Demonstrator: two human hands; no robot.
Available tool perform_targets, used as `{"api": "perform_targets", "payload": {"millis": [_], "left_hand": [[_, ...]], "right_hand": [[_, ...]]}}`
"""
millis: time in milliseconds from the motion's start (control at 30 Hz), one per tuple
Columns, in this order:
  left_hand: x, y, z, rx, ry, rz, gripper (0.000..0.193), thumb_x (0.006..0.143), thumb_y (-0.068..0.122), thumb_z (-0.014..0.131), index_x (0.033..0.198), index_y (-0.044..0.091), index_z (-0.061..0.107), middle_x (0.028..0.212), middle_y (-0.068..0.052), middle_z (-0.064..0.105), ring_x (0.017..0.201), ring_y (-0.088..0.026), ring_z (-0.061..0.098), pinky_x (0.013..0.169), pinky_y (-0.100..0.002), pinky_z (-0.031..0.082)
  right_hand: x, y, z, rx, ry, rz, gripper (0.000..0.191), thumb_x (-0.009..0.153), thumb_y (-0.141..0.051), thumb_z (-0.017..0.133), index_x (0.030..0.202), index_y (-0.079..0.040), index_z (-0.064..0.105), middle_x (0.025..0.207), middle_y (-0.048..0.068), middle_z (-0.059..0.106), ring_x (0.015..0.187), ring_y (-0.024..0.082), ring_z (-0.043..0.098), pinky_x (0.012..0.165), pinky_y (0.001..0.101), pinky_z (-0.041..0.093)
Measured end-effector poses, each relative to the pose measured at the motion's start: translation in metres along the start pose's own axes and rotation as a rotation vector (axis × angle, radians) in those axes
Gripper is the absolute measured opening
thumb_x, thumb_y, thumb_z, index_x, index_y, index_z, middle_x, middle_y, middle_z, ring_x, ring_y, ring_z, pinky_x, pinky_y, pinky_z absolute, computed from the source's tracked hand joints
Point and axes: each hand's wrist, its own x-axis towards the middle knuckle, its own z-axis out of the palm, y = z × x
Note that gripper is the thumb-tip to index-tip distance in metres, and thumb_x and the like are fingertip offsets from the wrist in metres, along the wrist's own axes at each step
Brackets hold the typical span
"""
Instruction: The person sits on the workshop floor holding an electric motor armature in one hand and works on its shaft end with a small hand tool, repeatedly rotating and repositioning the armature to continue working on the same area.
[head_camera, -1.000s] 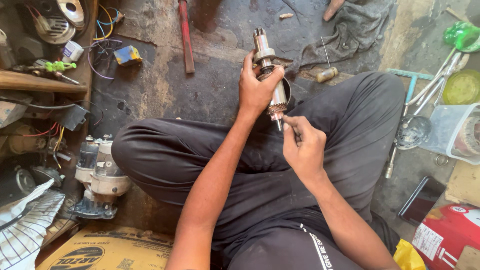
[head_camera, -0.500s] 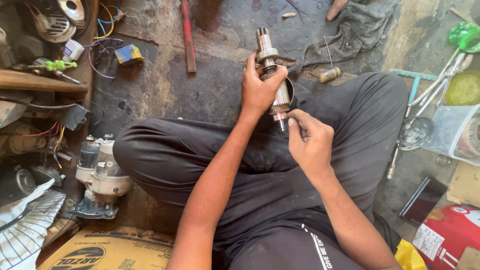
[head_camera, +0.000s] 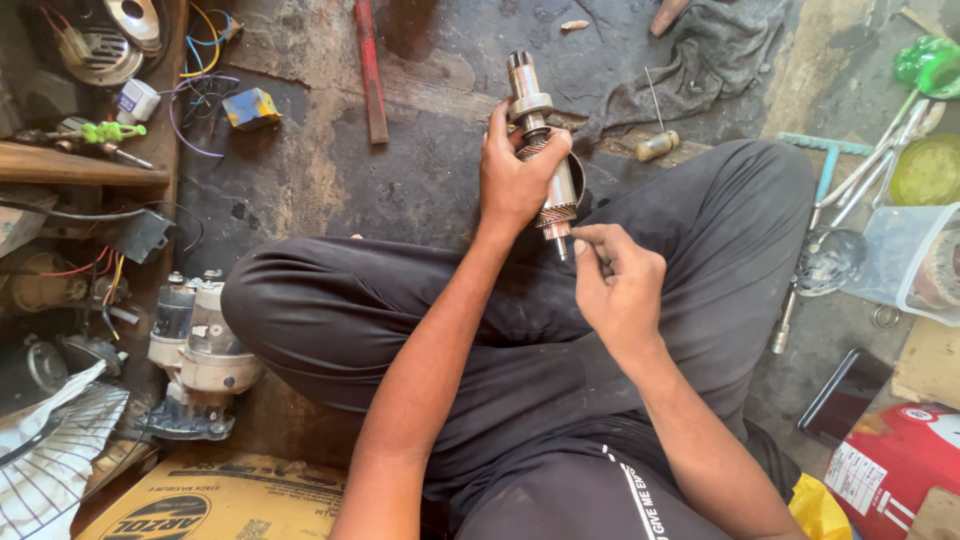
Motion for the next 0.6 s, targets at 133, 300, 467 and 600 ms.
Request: {"api": "perform_targets", "payload": {"millis": [133, 300, 467, 600], "left_hand": [[0.0, -0.002, 0.001, 0.026, 0.014, 0.033, 0.073, 0.08, 0.028, 0.08, 0.141, 0.002, 0.05, 0.107, -0.013, 0.074, 0.096, -0.018, 0.074, 0.086, -0.035, 0.059], [0.001, -0.006, 0.001, 0.042, 0.027, 0.054, 0.074, 0.08, 0.029, 0.081, 0.142, 0.003, 0.05, 0.112, -0.014, 0.071, 0.098, -0.019, 0.074, 0.086, -0.036, 0.059], [0.002, -0.008, 0.0, 0.089, 0.037, 0.081, 0.077, 0.08, 0.03, 0.082, 0.143, 0.003, 0.049, 0.115, -0.016, 0.071, 0.103, -0.021, 0.073, 0.089, -0.036, 0.057], [0.003, -0.005, 0.0, 0.04, 0.03, 0.019, 0.075, 0.077, 0.03, 0.08, 0.141, 0.003, 0.051, 0.112, -0.017, 0.073, 0.098, -0.021, 0.074, 0.086, -0.036, 0.059]], "right_hand": [[-0.003, 0.005, 0.006, 0.019, 0.036, -0.01, 0.006, 0.097, 0.003, 0.066, 0.102, 0.003, 0.07, 0.06, 0.001, 0.05, 0.051, 0.002, 0.037, 0.046, 0.0248, 0.03], [-0.006, 0.012, 0.017, 0.014, 0.099, -0.074, 0.006, 0.097, 0.004, 0.066, 0.103, 0.003, 0.069, 0.062, 0.0, 0.054, 0.051, 0.002, 0.039, 0.047, 0.0245, 0.032], [-0.005, 0.015, 0.019, 0.015, 0.113, -0.087, 0.005, 0.098, 0.003, 0.066, 0.102, 0.004, 0.069, 0.065, 0.0, 0.056, 0.052, 0.001, 0.039, 0.047, 0.024, 0.032], [-0.007, 0.016, 0.015, 0.077, 0.078, -0.044, 0.005, 0.098, 0.003, 0.066, 0.103, 0.004, 0.069, 0.062, -0.001, 0.053, 0.053, 0.001, 0.038, 0.047, 0.0241, 0.03]]}}
